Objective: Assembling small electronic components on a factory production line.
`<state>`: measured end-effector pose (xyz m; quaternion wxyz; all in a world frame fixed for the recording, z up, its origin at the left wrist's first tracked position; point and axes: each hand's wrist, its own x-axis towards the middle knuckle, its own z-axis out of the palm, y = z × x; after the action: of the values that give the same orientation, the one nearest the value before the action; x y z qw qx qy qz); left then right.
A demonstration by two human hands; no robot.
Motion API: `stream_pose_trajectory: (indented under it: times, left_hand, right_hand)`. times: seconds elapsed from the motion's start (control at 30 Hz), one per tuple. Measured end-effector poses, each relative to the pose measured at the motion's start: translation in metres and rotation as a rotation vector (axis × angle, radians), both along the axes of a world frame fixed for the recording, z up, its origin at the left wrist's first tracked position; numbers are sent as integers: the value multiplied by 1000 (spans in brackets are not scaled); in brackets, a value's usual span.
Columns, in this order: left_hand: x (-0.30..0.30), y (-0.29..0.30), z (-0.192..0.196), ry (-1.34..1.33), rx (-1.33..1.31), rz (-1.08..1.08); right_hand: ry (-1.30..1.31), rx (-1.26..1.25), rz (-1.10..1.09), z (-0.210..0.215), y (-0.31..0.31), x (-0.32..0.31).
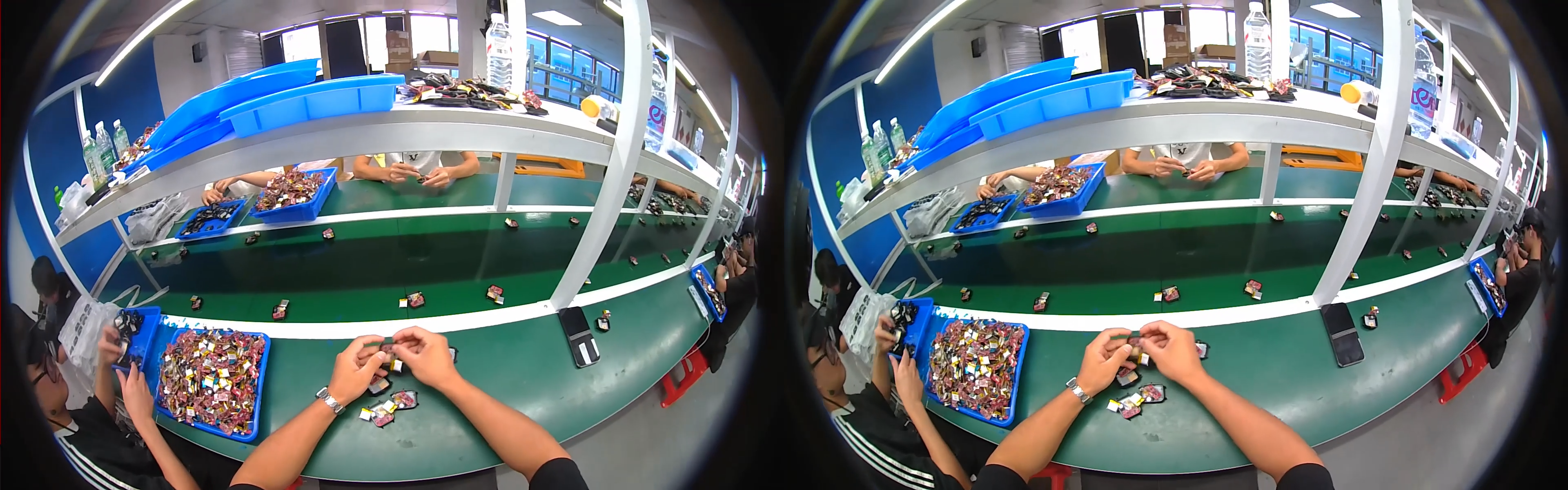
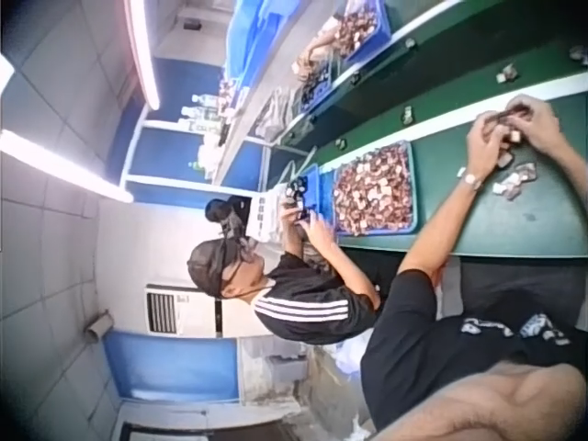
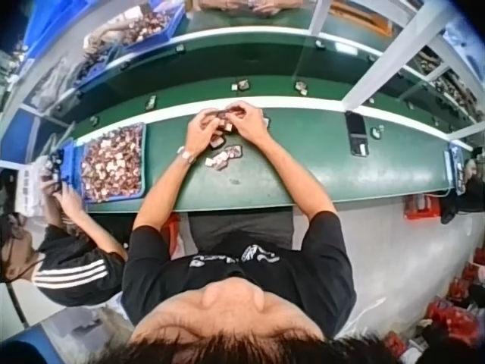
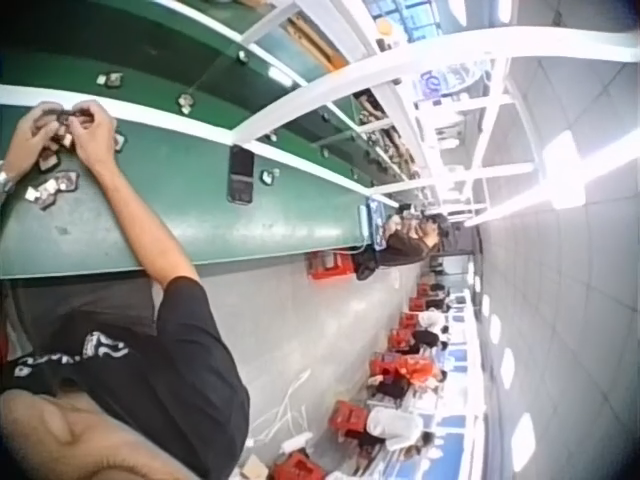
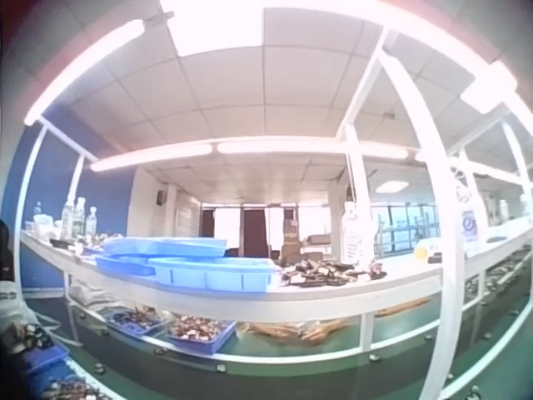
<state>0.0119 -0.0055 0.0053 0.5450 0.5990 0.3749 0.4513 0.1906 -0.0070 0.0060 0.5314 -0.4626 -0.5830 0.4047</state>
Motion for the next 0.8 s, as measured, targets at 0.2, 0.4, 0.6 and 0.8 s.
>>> stream_pose_trajectory:
  times: [0.2,0.4,0.6,0.8]
  left_hand:
    - [-12,10,10,264,327,276]
    - [-12,15,-2,396,274,28]
    - [-19,15,-4,348,226,33]
    - [-15,22,-5,323,223,18]
  right_hand:
    - [-77,-40,-526,1,74,89]
    - [-588,236,-725,-35,106,119]
    - [-928,308,-528,-1,81,54]
    - [-1006,121,-515,-12,89,62]
